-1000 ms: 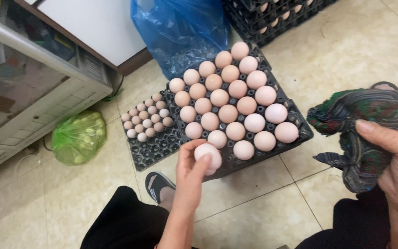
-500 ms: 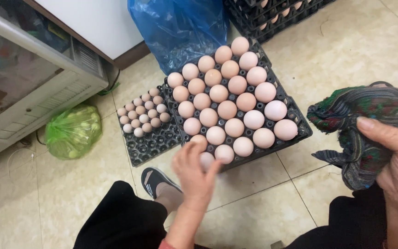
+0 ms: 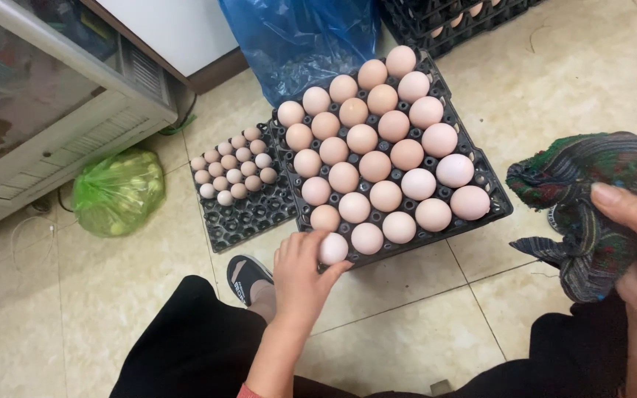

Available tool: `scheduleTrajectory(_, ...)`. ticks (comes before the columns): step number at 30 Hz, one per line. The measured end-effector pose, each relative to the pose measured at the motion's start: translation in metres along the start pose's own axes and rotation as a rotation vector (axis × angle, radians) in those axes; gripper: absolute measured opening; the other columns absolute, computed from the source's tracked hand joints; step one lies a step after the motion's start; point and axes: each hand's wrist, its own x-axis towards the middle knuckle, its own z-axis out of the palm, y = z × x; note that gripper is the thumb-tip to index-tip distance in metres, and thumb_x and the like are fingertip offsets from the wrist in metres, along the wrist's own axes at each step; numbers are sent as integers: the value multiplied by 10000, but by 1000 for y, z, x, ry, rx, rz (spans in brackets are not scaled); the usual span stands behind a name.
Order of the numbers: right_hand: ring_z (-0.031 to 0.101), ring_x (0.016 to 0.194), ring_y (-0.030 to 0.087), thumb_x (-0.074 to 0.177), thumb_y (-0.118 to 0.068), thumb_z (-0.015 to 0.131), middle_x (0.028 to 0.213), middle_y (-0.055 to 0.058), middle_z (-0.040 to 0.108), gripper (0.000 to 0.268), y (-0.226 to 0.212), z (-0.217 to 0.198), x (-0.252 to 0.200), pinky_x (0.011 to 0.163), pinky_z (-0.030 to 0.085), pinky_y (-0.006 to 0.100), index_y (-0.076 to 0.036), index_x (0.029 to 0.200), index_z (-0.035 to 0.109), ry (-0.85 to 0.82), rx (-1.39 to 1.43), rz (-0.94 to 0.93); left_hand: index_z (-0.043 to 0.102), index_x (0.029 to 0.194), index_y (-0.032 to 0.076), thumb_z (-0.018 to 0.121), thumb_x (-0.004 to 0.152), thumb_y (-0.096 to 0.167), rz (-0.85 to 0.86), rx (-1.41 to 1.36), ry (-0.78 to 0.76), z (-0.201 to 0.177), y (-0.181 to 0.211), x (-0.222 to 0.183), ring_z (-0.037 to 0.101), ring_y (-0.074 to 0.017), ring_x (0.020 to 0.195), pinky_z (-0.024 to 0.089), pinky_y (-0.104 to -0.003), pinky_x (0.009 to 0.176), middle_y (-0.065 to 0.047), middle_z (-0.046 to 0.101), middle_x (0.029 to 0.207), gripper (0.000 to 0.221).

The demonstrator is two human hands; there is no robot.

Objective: Picking up eggs from a tray, wiping them with a cloth, and placing them into another tray or back into the same tray.

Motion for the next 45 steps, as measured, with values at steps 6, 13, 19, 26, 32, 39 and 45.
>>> scheduleTrajectory(6,620,821,59,1068,-121,529,1106,-6,644,316,6,-2,0,680,530,176,-84,1380,565,1,-47,4,568,1364,13,690,755,-121,-638,-1404,-73,-18,10,-1,666,-273,904,551,-363,754,-191,643,1220,635)
scheduleTrajectory(13,621,786,7,1033,-134,547,1059,-48,665,324,7,-1,3,679,532,129,-111,1353,588,-24,69,30,519,1343,134,706,922,203,-637,-1990,-104,-19,20,2,573,-252,995,472,-316,727,-145,541,1244,466)
scheduleTrajectory(19,652,894,187,1097,-144,515,1190,99,660,284,41,-28,5,772,562,265,-49,1362,550,-55,-59,62,586,1276,80,512,1022,280,-682,-2387,-186,-8,7,-2,484,-188,699,373,-271,567,-178,605,1034,332)
scheduleTrajectory(26,627,851,93,1054,-127,503,1134,33,653,348,8,-1,1,760,538,194,-58,1392,553,-41,-3,29,589,1237,43,512,954,190,-694,-1641,65,-12,9,2,523,-197,810,420,-287,686,-168,617,1094,328)
scheduleTrajectory(32,606,836,76,1051,-123,502,1119,24,642,375,12,-2,3,726,522,195,-63,1418,550,-47,15,40,523,1280,56,701,886,176,-147,-382,182,16,24,-3,560,-289,1144,459,-390,982,-131,527,1334,448)
scheduleTrajectory(39,636,1014,145,1072,-176,489,1240,46,652,398,20,-12,4,909,529,252,-60,1446,564,-11,20,144,655,1250,128,664,910,350,-7,7,255,47,24,-7,438,-361,1179,321,-498,1045,-129,455,1359,406)
scheduleTrajectory(45,643,878,102,1073,-157,521,1141,5,652,371,21,-6,10,745,554,223,-71,1431,562,12,-46,79,724,1213,185,747,870,243,166,95,308,32,42,6,403,-313,1166,323,-475,986,-93,499,1375,348)
